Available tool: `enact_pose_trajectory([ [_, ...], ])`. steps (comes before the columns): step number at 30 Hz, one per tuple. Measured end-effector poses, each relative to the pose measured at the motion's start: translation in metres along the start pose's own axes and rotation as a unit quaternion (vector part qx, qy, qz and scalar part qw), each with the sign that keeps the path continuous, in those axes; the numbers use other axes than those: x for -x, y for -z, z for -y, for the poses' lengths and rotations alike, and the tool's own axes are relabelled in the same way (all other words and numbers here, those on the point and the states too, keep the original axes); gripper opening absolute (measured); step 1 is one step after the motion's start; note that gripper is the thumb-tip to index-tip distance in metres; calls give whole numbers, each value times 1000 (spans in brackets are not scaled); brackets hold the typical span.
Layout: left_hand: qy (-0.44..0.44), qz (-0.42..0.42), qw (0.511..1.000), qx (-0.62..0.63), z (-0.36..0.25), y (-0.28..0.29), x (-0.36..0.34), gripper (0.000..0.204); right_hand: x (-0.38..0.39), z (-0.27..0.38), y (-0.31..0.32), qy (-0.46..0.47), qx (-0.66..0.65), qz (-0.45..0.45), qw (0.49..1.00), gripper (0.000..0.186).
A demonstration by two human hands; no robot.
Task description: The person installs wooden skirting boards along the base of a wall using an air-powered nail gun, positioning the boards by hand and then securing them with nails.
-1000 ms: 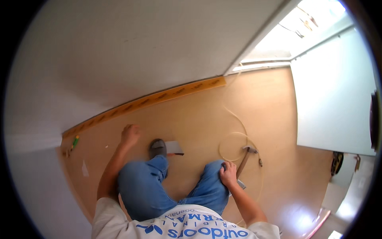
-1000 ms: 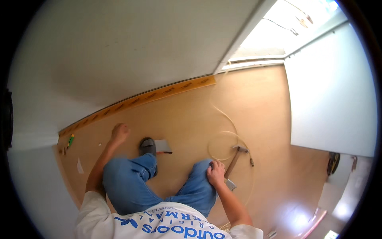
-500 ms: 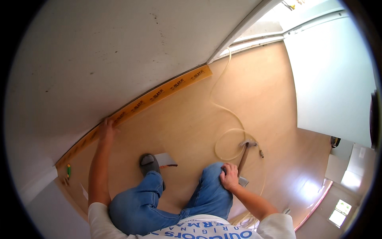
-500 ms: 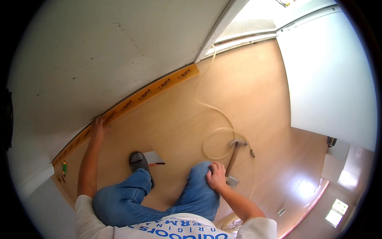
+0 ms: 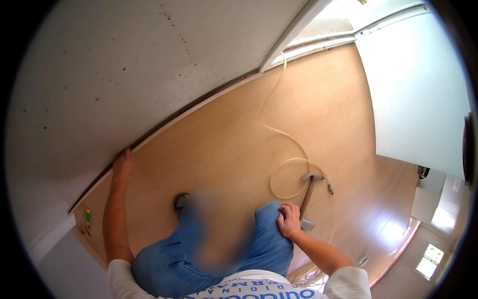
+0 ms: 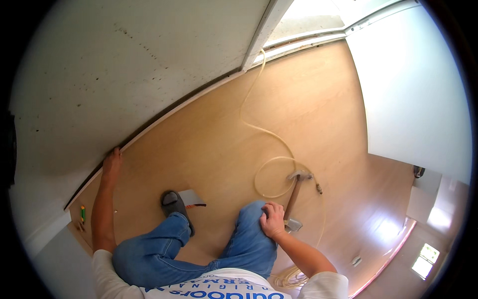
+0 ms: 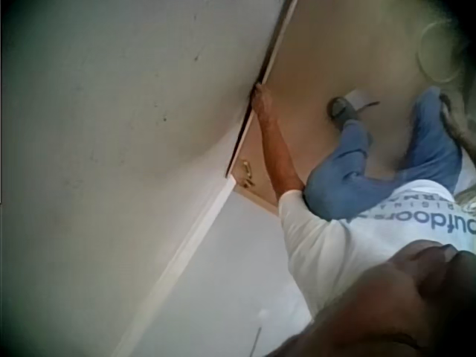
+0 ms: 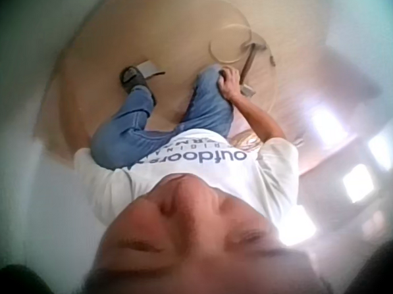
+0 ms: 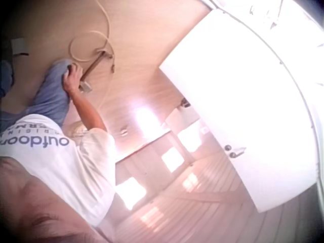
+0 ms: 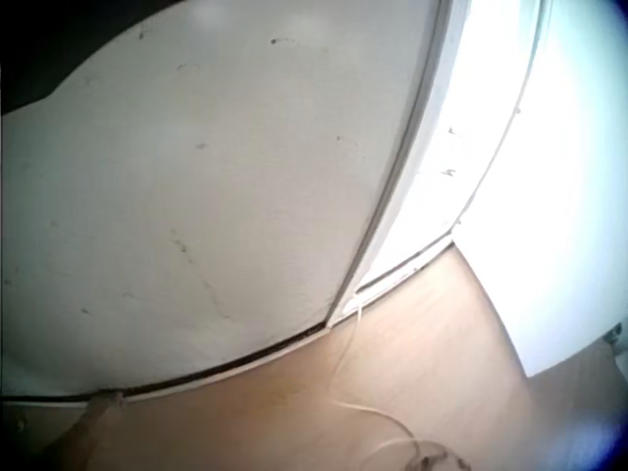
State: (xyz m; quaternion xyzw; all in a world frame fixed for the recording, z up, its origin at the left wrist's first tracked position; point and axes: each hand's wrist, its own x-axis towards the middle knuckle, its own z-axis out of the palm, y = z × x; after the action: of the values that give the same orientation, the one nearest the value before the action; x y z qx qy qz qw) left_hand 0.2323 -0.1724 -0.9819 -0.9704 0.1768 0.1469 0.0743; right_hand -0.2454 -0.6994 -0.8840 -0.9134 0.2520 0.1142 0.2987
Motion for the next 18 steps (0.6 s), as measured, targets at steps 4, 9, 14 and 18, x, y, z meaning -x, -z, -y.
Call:
enact_pose_trajectory([
  [4,-33,-31,999,22,-6,4,8,28,4,-7,1,0,6,-8,1000,28],
  [9,-63,-63,989,115,2,16,6,31,3,-14,2,-1,-6,-11,1000,28],
  [14,-62,163,985,-9,-53,54,14,39,-15,-9,10,2,-4,7,1000,27],
  [18,-165,-73,982,60,-20,-12,83,41,-21,2,-13,47,-11,20,999,31],
])
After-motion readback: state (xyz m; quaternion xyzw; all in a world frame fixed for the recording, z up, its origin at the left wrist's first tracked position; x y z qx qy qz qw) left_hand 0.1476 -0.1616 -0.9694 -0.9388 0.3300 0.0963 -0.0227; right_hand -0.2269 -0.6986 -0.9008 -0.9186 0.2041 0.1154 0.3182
